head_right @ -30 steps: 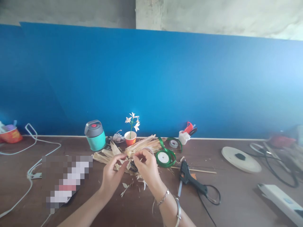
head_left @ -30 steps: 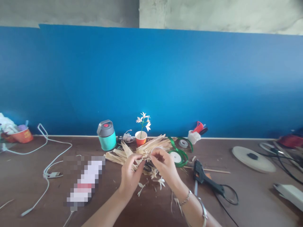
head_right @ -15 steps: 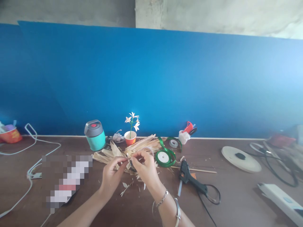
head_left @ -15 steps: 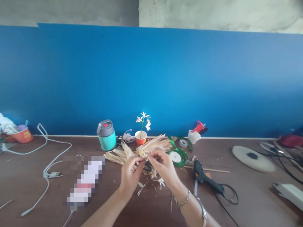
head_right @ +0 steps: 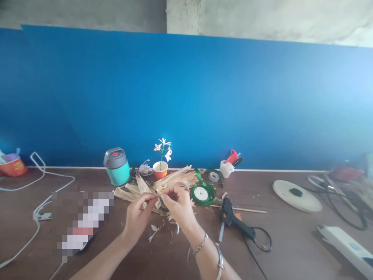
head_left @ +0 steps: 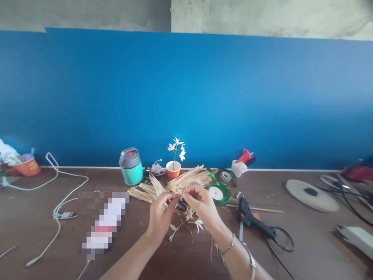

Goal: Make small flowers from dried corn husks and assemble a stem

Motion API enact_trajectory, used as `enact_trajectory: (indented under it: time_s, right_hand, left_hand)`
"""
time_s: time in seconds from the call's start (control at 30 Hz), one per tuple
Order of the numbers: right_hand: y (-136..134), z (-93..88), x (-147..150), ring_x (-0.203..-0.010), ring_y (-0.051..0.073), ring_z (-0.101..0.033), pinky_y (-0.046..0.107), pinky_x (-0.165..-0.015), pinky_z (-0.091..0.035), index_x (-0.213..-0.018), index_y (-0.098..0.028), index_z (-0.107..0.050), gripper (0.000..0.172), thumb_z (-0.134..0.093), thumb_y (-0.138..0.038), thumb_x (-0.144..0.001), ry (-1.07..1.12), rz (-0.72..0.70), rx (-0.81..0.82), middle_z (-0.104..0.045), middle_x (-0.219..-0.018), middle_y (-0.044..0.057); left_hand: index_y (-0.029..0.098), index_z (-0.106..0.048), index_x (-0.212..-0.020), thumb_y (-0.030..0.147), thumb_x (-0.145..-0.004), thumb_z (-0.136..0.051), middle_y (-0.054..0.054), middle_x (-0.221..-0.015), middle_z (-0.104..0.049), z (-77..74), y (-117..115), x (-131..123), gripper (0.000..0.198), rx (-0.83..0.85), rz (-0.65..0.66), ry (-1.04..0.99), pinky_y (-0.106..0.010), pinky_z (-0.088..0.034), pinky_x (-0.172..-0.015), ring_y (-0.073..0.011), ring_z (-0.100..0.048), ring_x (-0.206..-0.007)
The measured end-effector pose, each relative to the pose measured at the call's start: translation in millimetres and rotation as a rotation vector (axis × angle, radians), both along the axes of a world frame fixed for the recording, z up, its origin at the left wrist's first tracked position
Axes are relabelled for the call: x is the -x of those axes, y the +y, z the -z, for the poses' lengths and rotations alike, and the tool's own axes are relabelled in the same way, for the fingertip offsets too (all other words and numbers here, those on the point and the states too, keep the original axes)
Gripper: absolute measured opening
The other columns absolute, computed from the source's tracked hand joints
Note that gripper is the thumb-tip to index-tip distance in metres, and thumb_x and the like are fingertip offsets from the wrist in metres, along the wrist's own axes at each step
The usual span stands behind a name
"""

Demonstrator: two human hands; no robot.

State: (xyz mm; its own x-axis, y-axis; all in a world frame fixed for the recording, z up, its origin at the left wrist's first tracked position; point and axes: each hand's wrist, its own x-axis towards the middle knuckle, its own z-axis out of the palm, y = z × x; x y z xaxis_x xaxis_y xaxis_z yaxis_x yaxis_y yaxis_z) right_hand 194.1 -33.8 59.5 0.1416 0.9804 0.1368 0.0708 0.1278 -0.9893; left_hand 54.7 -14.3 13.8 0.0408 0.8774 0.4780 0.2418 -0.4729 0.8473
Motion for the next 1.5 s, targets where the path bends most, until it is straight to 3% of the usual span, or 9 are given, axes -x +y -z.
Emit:
enact_trajectory:
  time_s: [0.43, 1.5]
  right_hand:
    - [1.5, 1.0, -1.5, -0.063, 0.013, -0.048, 0.024, -0.056, -0.036, -0.066, -0.017, -0.058, 0.015, -0.066, -0.030, -0.066, 0.060, -0.040, 0.006, -0.055, -0.064, -0.001]
    - [0.9, -0.4, -1.7, -0.061, 0.013, -0.047, 0.024, -0.055, -0.037, -0.066, -0.018, -0.059, 0.014, -0.066, -0.029, -0.065, 0.070, -0.056, 0.008, -0.055, -0.062, -0.002]
  left_hand:
    - [0.018, -0.066, -0.072, 0.028, -0.077, -0.062, 0.001, -0.069, -0.066, 2.4, 5.8, 1.5, 0.012, 0.144, 0.093, -0.061, -0.023, -0.044, -0.063, -0.0148, -0.058, -0.066]
    - [0.018, -0.063, -0.072, 0.029, -0.079, -0.058, -0.001, -0.071, -0.065, -0.6, 4.1, 2.0, 0.014, 0.103, 0.107, -0.016, -0.025, -0.044, -0.066, -0.0163, -0.058, -0.068]
